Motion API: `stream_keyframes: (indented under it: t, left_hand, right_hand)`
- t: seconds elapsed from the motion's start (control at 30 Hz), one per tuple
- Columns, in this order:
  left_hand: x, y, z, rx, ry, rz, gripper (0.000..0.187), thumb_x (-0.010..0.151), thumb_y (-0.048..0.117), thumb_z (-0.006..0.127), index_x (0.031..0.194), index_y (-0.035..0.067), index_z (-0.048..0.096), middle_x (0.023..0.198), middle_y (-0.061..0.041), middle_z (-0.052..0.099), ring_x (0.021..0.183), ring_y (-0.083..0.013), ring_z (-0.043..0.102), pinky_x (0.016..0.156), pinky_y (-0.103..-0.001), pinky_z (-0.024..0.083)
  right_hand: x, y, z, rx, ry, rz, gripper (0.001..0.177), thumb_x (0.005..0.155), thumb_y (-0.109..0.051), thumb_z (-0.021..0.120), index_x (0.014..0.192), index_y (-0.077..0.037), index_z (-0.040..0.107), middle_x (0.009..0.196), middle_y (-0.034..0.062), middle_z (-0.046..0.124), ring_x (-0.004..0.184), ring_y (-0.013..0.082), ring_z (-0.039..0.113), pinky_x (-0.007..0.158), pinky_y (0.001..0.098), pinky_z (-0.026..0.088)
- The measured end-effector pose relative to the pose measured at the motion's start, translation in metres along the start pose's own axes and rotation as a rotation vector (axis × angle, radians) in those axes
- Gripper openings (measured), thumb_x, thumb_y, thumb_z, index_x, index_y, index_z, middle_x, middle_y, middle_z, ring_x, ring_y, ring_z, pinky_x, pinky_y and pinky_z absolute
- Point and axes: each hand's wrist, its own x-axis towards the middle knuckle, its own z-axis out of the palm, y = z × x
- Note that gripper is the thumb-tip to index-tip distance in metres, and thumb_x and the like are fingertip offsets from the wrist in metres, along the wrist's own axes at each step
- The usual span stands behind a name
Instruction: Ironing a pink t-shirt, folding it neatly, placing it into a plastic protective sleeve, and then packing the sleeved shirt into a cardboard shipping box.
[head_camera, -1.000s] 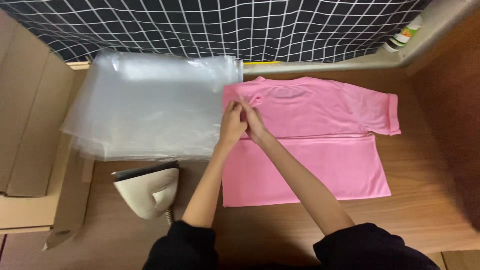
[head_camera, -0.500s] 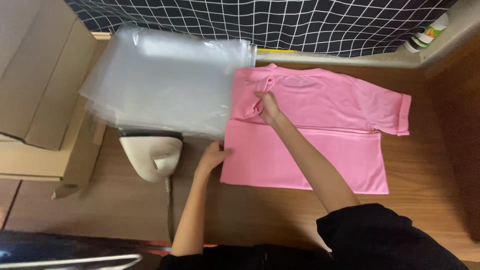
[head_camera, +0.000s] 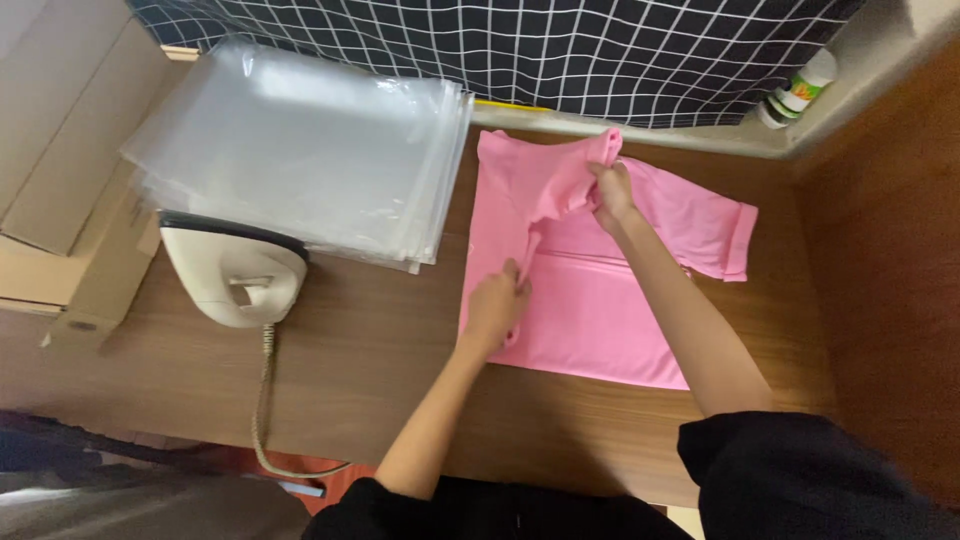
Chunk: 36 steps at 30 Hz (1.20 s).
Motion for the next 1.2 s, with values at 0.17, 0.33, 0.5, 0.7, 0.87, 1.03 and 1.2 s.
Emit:
stream_keyframes:
  t: [0.17, 0.33, 0.5, 0.7, 0.87, 1.03, 1.2]
  left_hand:
    - [0.012, -0.024, 0.077, 0.226, 0.041, 0.060, 0.026, 0.083, 0.021, 0.043, 0.100, 0.003, 0.051, 0.076, -0.021, 0.063, 0.073, -0.0382, 0.064, 0.063, -0.049, 0.050]
    - [0.015, -0.028, 0.085, 0.265, 0.125, 0.069, 0.029, 0.082, 0.020, 0.044, 0.101, 0.002, 0.053, 0.073, -0.020, 0.063, 0.067, -0.0388, 0.064, 0.059, -0.050, 0.050]
    - [0.015, -0.029, 0.087, 0.286, 0.062, -0.026, 0.023, 0.075, 0.025, 0.048, 0.089, 0.008, 0.055, 0.071, -0.017, 0.063, 0.070, -0.0373, 0.064, 0.059, -0.048, 0.051]
    - [0.025, -0.018, 0.060, 0.219, -0.123, -0.118, 0.040, 0.070, 0.043, 0.050, 0.082, 0.008, 0.065, 0.080, -0.020, 0.064, 0.084, -0.0382, 0.062, 0.068, -0.048, 0.049]
    - [0.050, -0.011, 0.042, 0.148, 0.225, 0.003, 0.030, 0.076, 0.032, 0.053, 0.083, 0.003, 0.060, 0.081, -0.019, 0.060, 0.078, -0.0390, 0.061, 0.066, -0.046, 0.049]
    - [0.107, -0.033, 0.058, 0.122, 0.333, 0.205, 0.037, 0.077, 0.021, 0.054, 0.109, 0.003, 0.053, 0.108, -0.018, 0.050, 0.101, -0.0373, 0.052, 0.087, -0.042, 0.044]
    - [0.171, -0.058, 0.070, 0.239, 0.321, 0.332, 0.057, 0.082, 0.027, 0.050, 0.131, 0.004, 0.033, 0.133, -0.019, 0.033, 0.123, -0.0345, 0.034, 0.099, -0.047, 0.033]
  right_hand:
    - [-0.003, 0.035, -0.049, -0.130, -0.033, 0.026, 0.040, 0.080, -0.013, 0.050, 0.112, 0.002, 0.032, 0.057, 0.0053, 0.039, 0.029, 0.0187, 0.043, 0.027, 0.0300, 0.033]
    - [-0.003, 0.049, -0.059, -0.139, -0.074, 0.061, 0.055, 0.083, -0.015, 0.048, 0.128, 0.003, 0.021, 0.058, 0.0108, 0.043, 0.030, 0.0214, 0.045, 0.027, 0.0320, 0.035]
    - [-0.009, 0.034, -0.052, 0.142, -0.077, -0.024, 0.039, 0.081, -0.006, 0.046, 0.118, -0.003, 0.036, 0.072, 0.0063, 0.051, 0.043, 0.0150, 0.054, 0.039, 0.0230, 0.043]
    - [0.026, 0.107, -0.079, -0.035, -0.078, 0.034, 0.044, 0.079, -0.009, 0.048, 0.117, 0.006, 0.032, 0.059, 0.0112, 0.045, 0.029, 0.0214, 0.046, 0.025, 0.0316, 0.036]
    - [0.000, 0.095, -0.072, 0.092, -0.026, 0.019, 0.038, 0.079, -0.009, 0.050, 0.115, -0.004, 0.039, 0.056, 0.0064, 0.047, 0.031, 0.0184, 0.049, 0.026, 0.0275, 0.036]
    - [-0.028, 0.075, -0.072, 0.078, 0.014, 0.033, 0.036, 0.081, -0.011, 0.052, 0.115, -0.009, 0.042, 0.056, 0.0069, 0.049, 0.033, 0.0187, 0.050, 0.029, 0.0263, 0.037]
    - [-0.049, 0.051, -0.064, 0.000, 0.000, -0.018, 0.033, 0.083, -0.011, 0.053, 0.116, -0.011, 0.045, 0.082, 0.0116, 0.054, 0.071, 0.0185, 0.053, 0.064, 0.0302, 0.043]
